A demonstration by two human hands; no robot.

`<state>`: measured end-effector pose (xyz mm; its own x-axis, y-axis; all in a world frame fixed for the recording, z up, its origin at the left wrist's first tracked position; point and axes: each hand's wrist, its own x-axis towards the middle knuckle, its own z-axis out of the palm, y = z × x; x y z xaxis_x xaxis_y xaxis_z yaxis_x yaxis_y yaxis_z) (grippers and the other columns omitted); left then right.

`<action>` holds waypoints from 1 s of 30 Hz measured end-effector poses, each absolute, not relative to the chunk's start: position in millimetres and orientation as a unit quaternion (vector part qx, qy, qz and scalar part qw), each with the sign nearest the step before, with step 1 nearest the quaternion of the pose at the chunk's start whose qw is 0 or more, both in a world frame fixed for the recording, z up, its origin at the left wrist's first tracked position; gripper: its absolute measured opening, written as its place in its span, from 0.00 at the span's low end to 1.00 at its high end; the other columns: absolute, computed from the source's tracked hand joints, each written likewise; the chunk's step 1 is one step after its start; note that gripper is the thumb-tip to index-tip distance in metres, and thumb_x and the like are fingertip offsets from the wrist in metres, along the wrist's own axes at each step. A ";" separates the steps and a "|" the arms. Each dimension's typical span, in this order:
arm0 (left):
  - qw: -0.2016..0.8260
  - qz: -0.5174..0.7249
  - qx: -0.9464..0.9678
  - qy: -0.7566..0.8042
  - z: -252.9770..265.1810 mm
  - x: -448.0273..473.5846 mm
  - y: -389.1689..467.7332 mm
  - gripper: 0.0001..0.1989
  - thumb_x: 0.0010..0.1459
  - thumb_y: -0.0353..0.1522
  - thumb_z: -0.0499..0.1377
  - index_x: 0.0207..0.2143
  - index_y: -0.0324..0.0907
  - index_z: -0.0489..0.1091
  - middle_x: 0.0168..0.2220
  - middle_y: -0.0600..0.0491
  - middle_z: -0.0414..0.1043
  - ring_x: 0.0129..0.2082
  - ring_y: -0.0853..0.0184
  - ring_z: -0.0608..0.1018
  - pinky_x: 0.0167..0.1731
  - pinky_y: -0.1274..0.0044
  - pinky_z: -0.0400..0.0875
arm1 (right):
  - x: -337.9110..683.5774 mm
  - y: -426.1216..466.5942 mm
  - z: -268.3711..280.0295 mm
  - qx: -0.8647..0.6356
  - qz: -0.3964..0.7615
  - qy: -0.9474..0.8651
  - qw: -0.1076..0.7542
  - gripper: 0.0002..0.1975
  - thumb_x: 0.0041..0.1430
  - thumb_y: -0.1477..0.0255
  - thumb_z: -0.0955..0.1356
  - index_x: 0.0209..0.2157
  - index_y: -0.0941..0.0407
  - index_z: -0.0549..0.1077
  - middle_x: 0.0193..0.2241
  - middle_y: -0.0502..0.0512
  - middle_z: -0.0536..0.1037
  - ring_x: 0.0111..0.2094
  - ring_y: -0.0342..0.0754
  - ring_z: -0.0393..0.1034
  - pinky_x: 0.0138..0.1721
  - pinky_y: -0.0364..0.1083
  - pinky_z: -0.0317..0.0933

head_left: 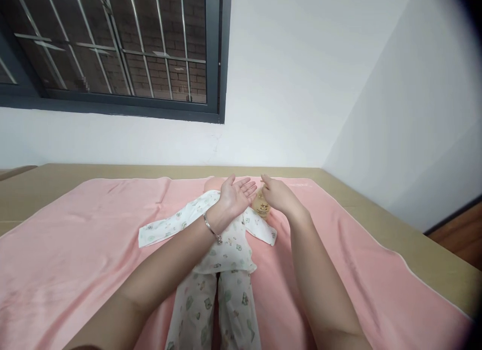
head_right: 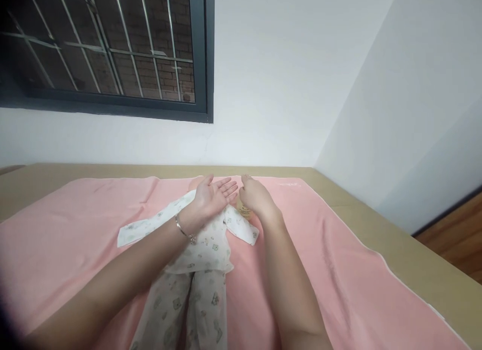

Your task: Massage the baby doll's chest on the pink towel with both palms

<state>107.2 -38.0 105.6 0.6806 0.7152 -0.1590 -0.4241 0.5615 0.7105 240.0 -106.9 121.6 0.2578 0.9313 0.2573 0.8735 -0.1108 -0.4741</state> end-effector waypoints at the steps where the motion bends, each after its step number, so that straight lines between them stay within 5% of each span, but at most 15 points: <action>1: 0.861 0.333 0.313 0.222 106.5 110.3 -36.6 0.33 0.63 0.47 0.41 0.61 0.33 0.56 0.64 0.37 0.57 0.62 0.60 0.66 0.52 0.72 0.72 | 241.2 -105.2 120.1 -0.751 0.054 -0.591 0.289 0.28 0.59 0.78 0.56 0.61 0.65 0.61 0.59 0.66 0.65 0.60 0.53 0.61 0.58 0.49 0.56; 13: 0.882 0.292 0.302 0.215 90.9 106.1 -32.7 0.33 0.61 0.50 0.41 0.59 0.36 0.60 0.63 0.38 0.58 0.60 0.59 0.69 0.52 0.70 0.71 | 244.0 -98.3 116.1 -0.793 -0.011 -0.550 0.261 0.26 0.58 0.76 0.57 0.55 0.56 0.71 0.55 0.54 0.72 0.57 0.51 0.65 0.55 0.48 0.60; 22: 0.843 0.222 0.401 0.283 99.7 49.8 -50.8 0.23 0.59 0.45 0.45 0.41 0.41 0.72 0.54 0.39 0.71 0.57 0.56 0.71 0.56 0.61 0.66 | 222.5 -90.1 110.1 -0.823 -0.076 -0.532 0.184 0.26 0.58 0.77 0.56 0.58 0.58 0.67 0.56 0.62 0.70 0.54 0.57 0.68 0.48 0.51 0.63; 30: 0.837 0.237 0.406 0.283 116.9 12.0 -61.6 0.24 0.60 0.43 0.43 0.47 0.40 0.69 0.57 0.39 0.68 0.59 0.55 0.69 0.56 0.60 0.66 | 223.4 -93.8 111.3 -0.830 -0.072 -0.524 0.179 0.24 0.58 0.73 0.58 0.55 0.55 0.70 0.52 0.60 0.75 0.51 0.57 0.70 0.46 0.51 0.64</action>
